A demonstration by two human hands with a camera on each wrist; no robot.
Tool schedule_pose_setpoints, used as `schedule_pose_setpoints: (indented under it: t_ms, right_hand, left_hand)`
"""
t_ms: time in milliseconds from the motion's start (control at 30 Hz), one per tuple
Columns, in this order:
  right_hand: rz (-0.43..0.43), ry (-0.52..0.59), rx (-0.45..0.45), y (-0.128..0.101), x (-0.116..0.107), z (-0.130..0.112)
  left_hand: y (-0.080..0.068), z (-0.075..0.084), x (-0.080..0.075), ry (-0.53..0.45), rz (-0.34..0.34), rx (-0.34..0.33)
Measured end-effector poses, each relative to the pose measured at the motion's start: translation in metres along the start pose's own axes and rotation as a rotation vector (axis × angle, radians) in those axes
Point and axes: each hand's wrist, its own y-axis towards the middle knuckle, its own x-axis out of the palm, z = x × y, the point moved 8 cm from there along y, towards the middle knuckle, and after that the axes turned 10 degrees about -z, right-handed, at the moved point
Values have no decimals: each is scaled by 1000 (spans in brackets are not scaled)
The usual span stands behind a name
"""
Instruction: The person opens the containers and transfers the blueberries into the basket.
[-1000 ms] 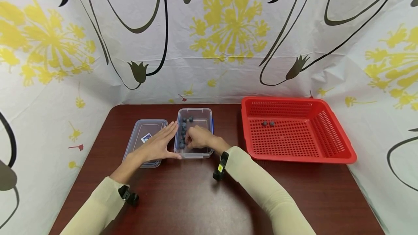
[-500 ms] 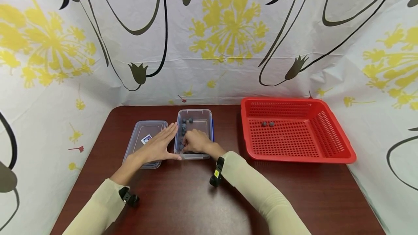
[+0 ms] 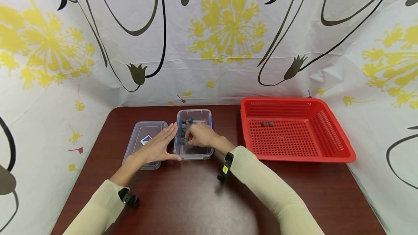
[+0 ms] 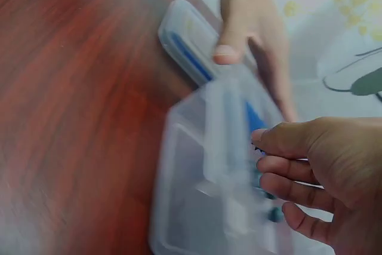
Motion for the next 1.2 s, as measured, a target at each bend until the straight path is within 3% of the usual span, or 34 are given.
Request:
schedule_pose_setpoints:
  t_ms: [233, 533, 700, 833, 1200]
  right_hand:
    - [34, -76, -24, -22, -51, 3]
    - [65, -26, -64, -77, -99, 44]
    - [66, 12, -43, -111, -116, 88]
    - [44, 52, 54, -136, -123, 134]
    - [42, -7, 260, -198, -131, 241]
  left_hand:
    - [-1, -2, -4, 3, 14, -10]
    - [-2, -5, 0, 0, 14, -14]
    - [-1, -5, 0, 3, 0, -27]
    - [-2, -5, 0, -8, -7, -26]
    - [-1, -4, 1, -4, -9, -16]
